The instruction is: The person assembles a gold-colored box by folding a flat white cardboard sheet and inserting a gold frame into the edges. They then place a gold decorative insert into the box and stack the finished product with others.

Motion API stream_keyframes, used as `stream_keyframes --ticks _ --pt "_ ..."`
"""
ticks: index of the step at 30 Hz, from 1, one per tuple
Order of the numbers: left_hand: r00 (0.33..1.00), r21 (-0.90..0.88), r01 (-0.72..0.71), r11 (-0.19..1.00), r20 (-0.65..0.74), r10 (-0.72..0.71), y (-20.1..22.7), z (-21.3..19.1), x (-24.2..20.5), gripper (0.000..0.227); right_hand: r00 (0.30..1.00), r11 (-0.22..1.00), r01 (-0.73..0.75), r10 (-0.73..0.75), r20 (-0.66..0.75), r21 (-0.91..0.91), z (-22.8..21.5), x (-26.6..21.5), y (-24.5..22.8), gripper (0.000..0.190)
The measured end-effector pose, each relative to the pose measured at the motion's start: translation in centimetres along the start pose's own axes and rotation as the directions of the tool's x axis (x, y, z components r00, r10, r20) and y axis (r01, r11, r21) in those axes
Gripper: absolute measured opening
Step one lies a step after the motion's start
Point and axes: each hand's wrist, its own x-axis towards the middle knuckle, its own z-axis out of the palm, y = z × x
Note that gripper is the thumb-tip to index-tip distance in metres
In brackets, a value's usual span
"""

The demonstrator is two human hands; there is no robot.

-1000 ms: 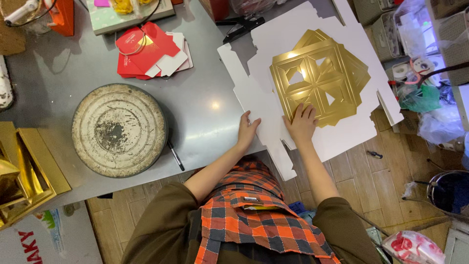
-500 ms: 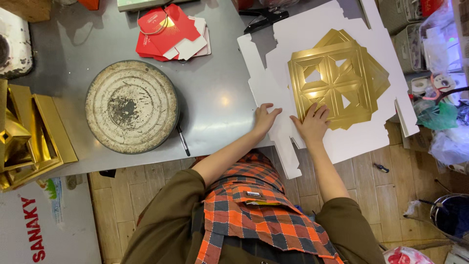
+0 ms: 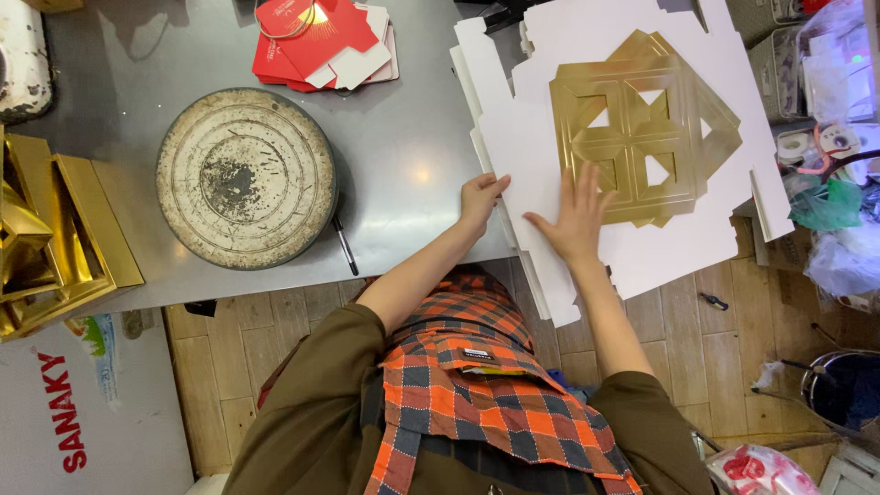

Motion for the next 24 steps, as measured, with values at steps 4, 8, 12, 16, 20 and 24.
stream_keyframes --ticks 4,8,12,16,20,24 --pt "1.0 0.008 -0.011 1.0 -0.029 0.011 -1.2 0.5 -0.2 0.027 0.99 0.959 0.12 -0.134 0.039 0.257 -0.1 -0.2 -3.7 0.11" --pt "1.0 -0.078 0.018 0.997 0.0 -0.018 -4.1 -0.2 1.1 0.028 0.985 0.957 0.083 -0.121 0.122 0.278 0.7 0.4 -3.5 0.096" --pt "0.997 -0.176 0.058 0.983 0.054 -0.049 -6.2 -1.6 1.5 0.031 0.987 0.937 0.029 -0.081 0.138 0.348 0.7 0.4 -2.3 0.088" --pt "0.985 -0.234 0.126 0.964 0.148 -0.093 -6.9 -2.3 1.2 0.026 0.992 0.981 0.119 -0.125 0.03 0.153 0.2 -0.1 -2.0 0.103" --pt "0.979 -0.296 0.117 0.948 0.195 -0.059 -7.1 -2.3 1.2 0.025 0.989 0.985 0.133 -0.139 0.045 0.111 1.4 -0.4 -2.8 0.101" --pt "0.978 -0.242 0.137 0.961 0.186 -0.092 -6.2 -2.8 0.9 0.031 0.988 0.984 0.099 -0.115 0.105 0.146 2.0 0.4 -2.7 0.073"
